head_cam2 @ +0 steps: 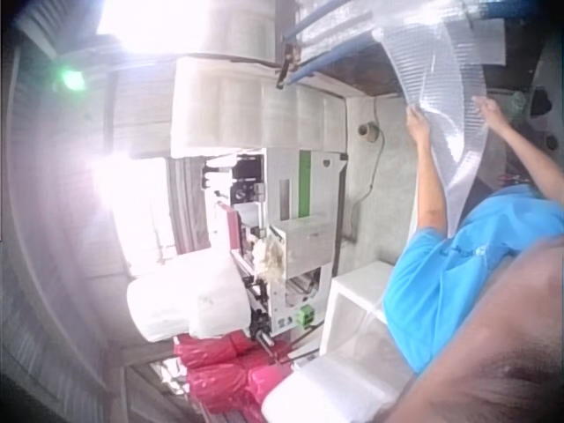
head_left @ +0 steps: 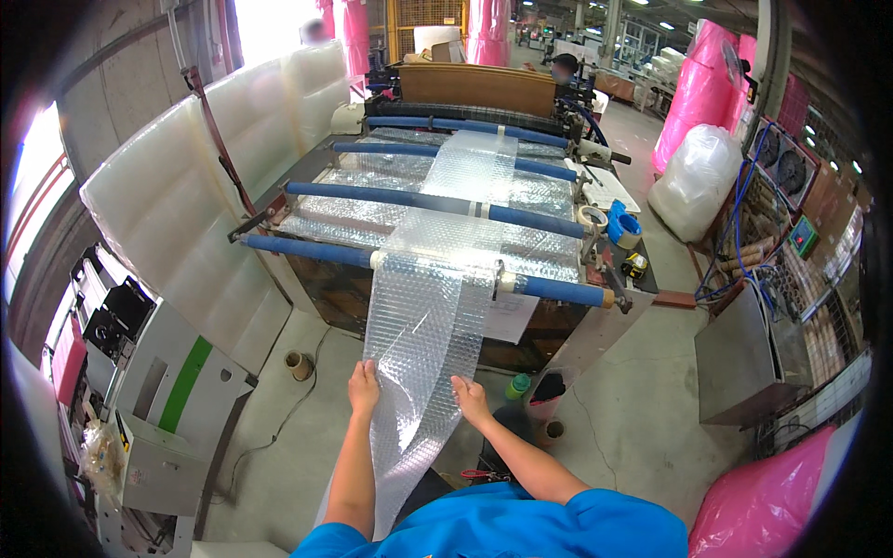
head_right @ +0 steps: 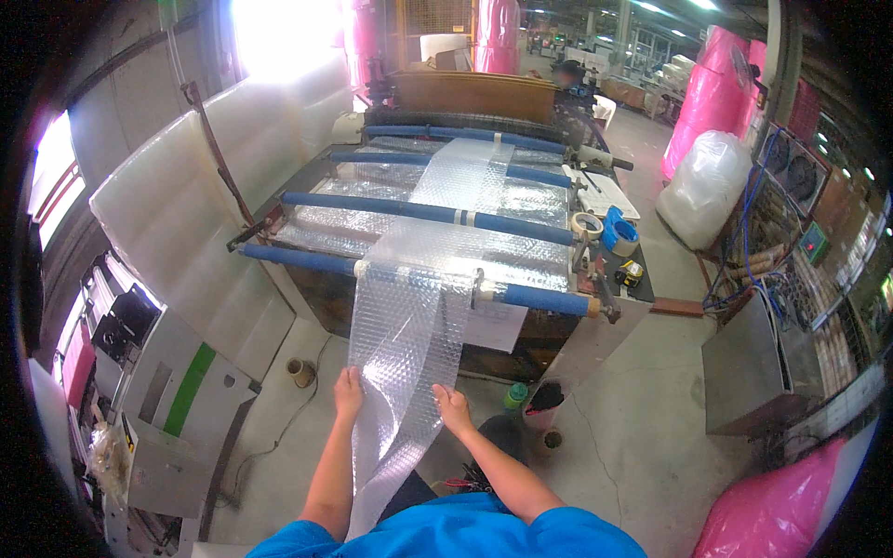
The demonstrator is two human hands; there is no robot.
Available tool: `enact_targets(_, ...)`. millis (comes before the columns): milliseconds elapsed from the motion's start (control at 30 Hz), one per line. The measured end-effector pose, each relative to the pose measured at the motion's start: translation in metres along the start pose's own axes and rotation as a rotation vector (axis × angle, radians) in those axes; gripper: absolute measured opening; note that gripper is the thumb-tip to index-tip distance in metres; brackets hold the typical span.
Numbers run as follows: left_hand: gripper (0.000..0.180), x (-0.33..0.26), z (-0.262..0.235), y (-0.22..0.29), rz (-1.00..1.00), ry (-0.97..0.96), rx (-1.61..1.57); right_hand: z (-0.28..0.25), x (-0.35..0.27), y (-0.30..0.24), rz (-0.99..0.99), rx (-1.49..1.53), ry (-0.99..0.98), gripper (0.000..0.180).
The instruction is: The person handles a long sheet of bubble wrap, pulling it from a roll and smoothing it out with both hands. They repeatedly adjust and align the bubble wrap as it feeds through a machine with rollers.
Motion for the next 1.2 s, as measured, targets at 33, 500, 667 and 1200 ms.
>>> enact_targets(33,0.037,0.0,0.001,0.0,0.003,-0.001,-0.008,-0.001,0.0,0.0,0.0,0.003,0.0,0.036)
enact_targets(500,0.036,0.002,0.009,-0.011,-0.051,-0.035,-0.006,-0.003,0.004,0.008,-0.007,-0.042,0.019,0.038)
enact_targets(667,0.035,-0.007,0.014,-0.022,-0.028,-0.035,0.01,-0.004,-0.007,0.011,-0.004,-0.079,0.016,0.039)
enact_targets(1200,0.04,0.114,0.027,0.085,0.022,-0.088,-0.062,-0.037,0.091,-0.107,-0.179,0.014,0.22,0.04)
Point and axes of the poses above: each hand's wrist, its own x-axis towards the middle knuckle, its own z-axis out of the palm, y = z × x, the point moved 10 cm from there along x, towards the middle knuckle
